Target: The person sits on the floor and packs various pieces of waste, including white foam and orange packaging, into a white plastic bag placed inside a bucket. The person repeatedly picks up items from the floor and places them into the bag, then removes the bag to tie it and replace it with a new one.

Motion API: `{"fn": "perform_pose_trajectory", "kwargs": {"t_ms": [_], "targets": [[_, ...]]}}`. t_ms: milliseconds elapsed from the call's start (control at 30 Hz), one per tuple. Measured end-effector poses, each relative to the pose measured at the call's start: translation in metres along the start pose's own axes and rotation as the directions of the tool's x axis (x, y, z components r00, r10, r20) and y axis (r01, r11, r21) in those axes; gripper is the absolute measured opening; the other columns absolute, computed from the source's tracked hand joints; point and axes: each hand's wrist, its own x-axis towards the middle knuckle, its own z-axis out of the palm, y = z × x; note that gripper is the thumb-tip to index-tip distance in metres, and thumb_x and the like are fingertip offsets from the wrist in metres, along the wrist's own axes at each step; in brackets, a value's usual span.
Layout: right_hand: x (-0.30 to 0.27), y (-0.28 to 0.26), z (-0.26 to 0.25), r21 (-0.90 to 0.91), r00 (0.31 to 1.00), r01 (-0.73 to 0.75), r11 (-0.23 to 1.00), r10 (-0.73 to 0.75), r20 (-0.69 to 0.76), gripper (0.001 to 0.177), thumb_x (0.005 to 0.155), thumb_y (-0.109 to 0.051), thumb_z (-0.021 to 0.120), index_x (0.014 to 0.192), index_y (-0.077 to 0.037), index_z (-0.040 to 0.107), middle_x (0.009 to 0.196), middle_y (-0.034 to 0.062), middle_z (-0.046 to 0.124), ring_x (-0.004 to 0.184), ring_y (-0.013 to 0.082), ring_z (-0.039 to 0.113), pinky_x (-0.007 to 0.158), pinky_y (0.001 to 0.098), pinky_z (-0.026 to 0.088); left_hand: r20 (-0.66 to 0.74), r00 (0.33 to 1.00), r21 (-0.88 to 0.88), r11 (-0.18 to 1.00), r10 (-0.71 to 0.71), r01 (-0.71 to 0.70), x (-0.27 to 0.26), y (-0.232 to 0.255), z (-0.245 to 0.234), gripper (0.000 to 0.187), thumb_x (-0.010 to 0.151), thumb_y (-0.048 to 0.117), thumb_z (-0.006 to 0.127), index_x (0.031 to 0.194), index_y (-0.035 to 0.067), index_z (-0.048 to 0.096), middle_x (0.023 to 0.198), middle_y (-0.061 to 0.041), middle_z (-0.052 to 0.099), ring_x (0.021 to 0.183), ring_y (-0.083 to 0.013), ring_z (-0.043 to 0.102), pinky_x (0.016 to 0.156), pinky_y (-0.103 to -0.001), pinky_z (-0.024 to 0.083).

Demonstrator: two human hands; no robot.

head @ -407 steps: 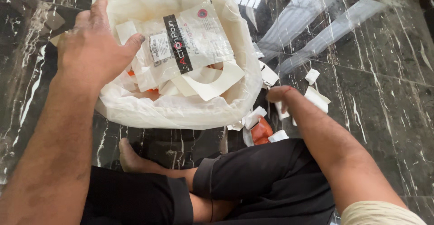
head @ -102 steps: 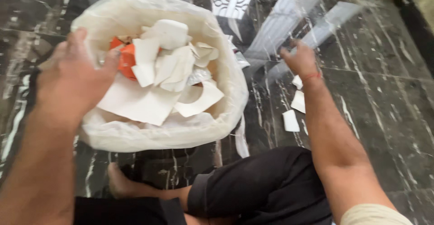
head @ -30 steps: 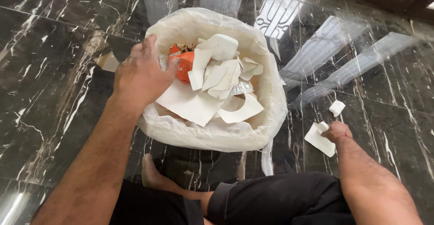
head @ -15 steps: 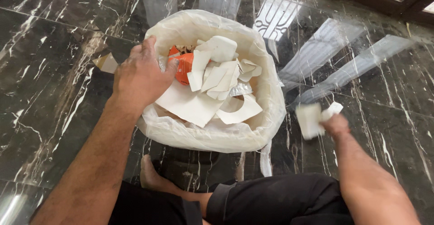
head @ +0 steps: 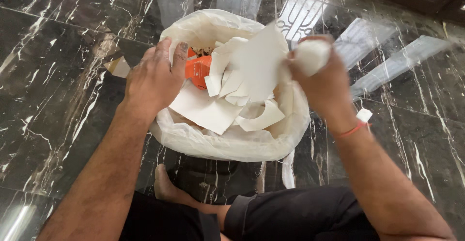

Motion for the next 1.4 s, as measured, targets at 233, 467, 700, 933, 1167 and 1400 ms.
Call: {"fn": "perform_pose_trajectory", "kwargs": {"t_ms": [233,467,700,933,1167,1400], "targets": [[-0.024,-0.047,0.016,-0.176,0.856,0.484,0.857,-0.422,0.297,0.098,0.096,-0.039,0.069,0.156,0.018,0.016,0.163,0.0374,0.02,0.153,0.0464,0.02,0.123,0.0548,0.021,-0.01,1.0,-0.006,1.0,0.012,-0.012,-0.001,0.0,0.0,0.079,0.105,0.062,0.024,0.152,0.0,0.041,0.15,-0.025,0.048,0.135,-0.0429,0.05,0.111,-0.053,0.039],[-0.036,-0.049,0.01,-0.109,0.713,0.526,0.844,-0.367,0.598,0.069,0.104,-0.032,0.059,0.153,0.009,0.032,0.16,0.0286,0.035,0.14,0.0398,0.042,0.111,0.0511,0.037,-0.025,0.999,-0.005,0.999,0.039,-0.039,0.001,-0.003,0.003,0.078,0.106,0.061,0.028,0.151,-0.002,0.041,0.152,-0.028,0.045,0.138,-0.0451,0.045,0.113,-0.052,0.036],[0.024,0.095,-0.036,-0.111,0.942,0.304,0.946,-0.316,-0.111,0.02,0.115,-0.013,0.056,0.12,0.0,0.07,0.108,0.0147,0.078,0.099,0.0239,0.076,0.089,0.0345,0.057,-0.007,1.0,0.108,0.994,0.03,-0.029,0.006,-0.003,0.009,0.073,0.109,0.057,0.034,0.156,0.001,0.04,0.149,-0.03,0.048,0.136,-0.0468,0.048,0.112,-0.054,0.037],[0.02,0.406,-0.04,-0.686,0.974,-0.21,0.697,0.212,-0.082,0.053,0.092,-0.029,0.068,0.137,-0.002,0.06,0.138,0.0282,0.058,0.134,0.0457,0.048,0.113,0.0489,0.037,-0.002,1.0,0.227,0.974,-0.016,0.016,0.001,0.001,0.007,0.063,0.104,0.035,0.045,0.159,0.006,0.037,0.149,-0.029,0.05,0.126,-0.0497,0.055,0.103,-0.057,0.044],[-0.051,0.496,-0.06,-0.557,0.532,-0.768,0.315,0.799,-0.282,0.057,0.092,-0.037,0.064,0.148,-0.039,0.05,0.167,0.0142,0.017,0.136,0.0449,0.047,0.11,0.0508,0.042,-0.062,0.998,0.358,0.934,0.015,0.008,0.01,-0.006,0.025,0.061,0.097,0.017,0.053,0.154,0.001,0.04,0.138,-0.035,0.055,0.104,-0.0522,0.065,0.09,-0.056,0.052],[-0.043,0.511,-0.042,-0.654,0.751,-0.613,0.443,0.584,-0.308,0.03,0.093,-0.023,0.064,0.119,-0.027,0.079,0.136,0.0212,0.055,0.117,0.0436,0.063,0.102,0.0462,0.052,-0.136,0.977,0.275,0.954,0.163,-0.121,0.017,-0.025,0.038,0.062,0.09,0.004,0.054,0.15,-0.008,0.039,0.13,-0.039,0.057,0.109,-0.0519,0.061,0.093,-0.055,0.05]]}}
